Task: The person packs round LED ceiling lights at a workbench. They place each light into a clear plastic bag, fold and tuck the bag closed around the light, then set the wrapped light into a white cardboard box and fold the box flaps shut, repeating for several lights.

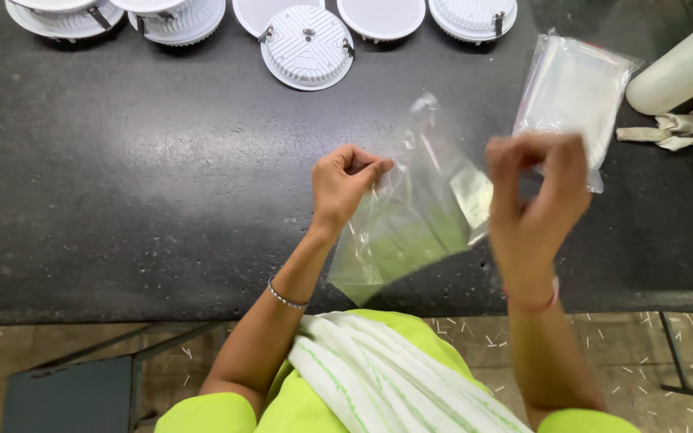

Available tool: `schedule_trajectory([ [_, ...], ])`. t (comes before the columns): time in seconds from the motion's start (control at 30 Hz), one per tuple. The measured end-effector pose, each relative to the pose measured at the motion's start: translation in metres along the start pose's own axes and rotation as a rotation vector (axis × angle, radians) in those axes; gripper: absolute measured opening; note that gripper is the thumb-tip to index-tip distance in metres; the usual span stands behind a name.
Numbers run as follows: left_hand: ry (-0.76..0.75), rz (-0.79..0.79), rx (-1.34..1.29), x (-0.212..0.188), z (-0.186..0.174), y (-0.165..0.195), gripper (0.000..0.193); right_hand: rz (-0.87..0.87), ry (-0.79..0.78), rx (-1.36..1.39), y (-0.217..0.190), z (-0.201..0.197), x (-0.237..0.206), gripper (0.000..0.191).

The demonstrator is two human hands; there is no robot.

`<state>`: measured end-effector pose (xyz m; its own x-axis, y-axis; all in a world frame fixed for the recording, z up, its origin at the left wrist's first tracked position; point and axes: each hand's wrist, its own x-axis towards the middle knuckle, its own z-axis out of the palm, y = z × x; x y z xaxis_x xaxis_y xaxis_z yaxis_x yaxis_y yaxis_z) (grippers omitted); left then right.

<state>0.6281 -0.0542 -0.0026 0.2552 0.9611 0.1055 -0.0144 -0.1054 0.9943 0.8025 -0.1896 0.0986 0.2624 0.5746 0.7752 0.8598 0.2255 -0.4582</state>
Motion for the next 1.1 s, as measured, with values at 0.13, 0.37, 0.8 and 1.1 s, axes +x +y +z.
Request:
schedule_trajectory([
  [0.13,0.019,-0.184,-0.252,0.01,0.002,-0.048,0.035,0.191,-0.407,0.088,-0.002,0.041,-0.06,0.031],
  [0.37,0.123,-0.18,0.17,0.007,0.001,-0.127,0.053,0.072,-0.673,-0.476,0.047,0.148,-0.152,0.075],
  [0.8,0.465,0.205,0.462,0.012,-0.148,-0.11,0.022,0.032,-0.768,-0.308,0.166,0.088,-0.152,0.062],
  [1.1,0.518,0.064,0.278,-0.036,-0.217,-0.095,0.01,0.166,-0.695,-0.227,0.304,0.083,-0.082,0.061],
])
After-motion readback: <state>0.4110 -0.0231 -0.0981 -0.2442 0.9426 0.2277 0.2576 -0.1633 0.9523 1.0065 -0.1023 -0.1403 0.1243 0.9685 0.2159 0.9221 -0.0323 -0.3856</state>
